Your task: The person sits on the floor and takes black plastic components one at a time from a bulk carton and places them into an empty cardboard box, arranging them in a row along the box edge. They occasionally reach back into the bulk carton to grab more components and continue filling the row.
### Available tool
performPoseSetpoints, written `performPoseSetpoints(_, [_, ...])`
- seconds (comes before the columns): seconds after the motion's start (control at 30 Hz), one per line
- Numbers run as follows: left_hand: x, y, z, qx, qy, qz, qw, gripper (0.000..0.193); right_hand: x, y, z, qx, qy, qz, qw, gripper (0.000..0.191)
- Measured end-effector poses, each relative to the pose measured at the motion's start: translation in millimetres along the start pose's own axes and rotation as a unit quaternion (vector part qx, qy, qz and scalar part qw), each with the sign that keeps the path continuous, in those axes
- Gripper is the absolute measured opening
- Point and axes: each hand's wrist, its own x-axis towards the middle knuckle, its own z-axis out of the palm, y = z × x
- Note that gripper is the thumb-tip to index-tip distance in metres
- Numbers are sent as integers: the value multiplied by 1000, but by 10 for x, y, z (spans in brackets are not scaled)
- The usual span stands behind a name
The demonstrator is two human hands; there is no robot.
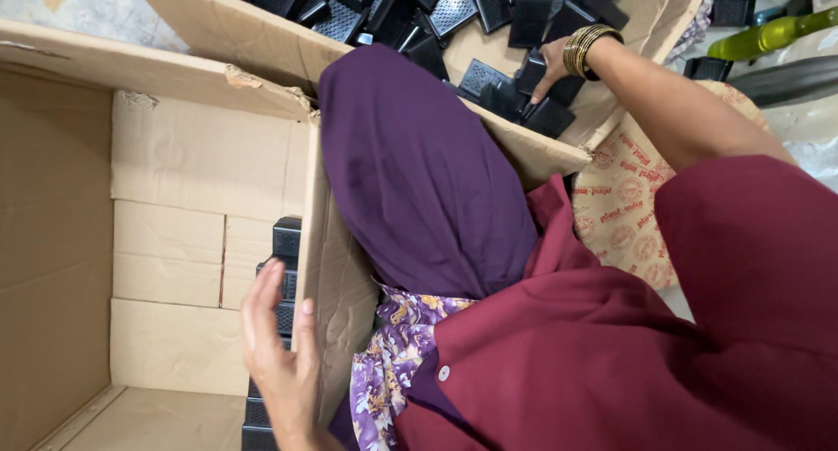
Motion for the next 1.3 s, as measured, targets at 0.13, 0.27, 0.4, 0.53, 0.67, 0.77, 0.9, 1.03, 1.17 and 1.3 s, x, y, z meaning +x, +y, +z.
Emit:
performPoseSetpoints(0.13, [-43,99,133,-193,-15,-46,980,46,-349,-335,-218,224,203,-34,952,109])
performPoseSetpoints(0.27, [-35,288,416,-302,-55,-60,950,63,-1284,-1015,-495,552,274,-290,732,75])
performPoseSetpoints(0.4, [200,566,911,-398,-40,23,916,110,-2231,-1706,-685,472,305,-419,713,88])
performPoseSetpoints(0.53, [440,726,1287,-428,6,75,901,131,-2593,-2259,-705,306,298,-490,760,92])
performPoseSetpoints(0.67, [478,596,1372,-477,52,-40,876,128,-2460,-2333,-676,174,265,-552,772,100])
performPoseSetpoints(0.77, [387,335,1332,-575,114,-109,803,119,-2034,-1909,-803,206,286,-607,712,82])
performPoseSetpoints(0.9, [-43,-153,970,-723,160,-237,629,108,-933,-1158,-917,344,316,-303,831,48])
performPoseSetpoints(1.03, [-444,-605,597,-795,164,-184,554,77,146,-820,-454,-56,83,14,995,68])
performPoseSetpoints(1.17, [-772,-845,249,-782,205,-152,569,72,436,-868,105,54,27,-11,998,107])
performPoseSetpoints(1.3, [-924,-991,81,-727,264,-126,621,69,339,-774,92,17,81,-7,997,114])
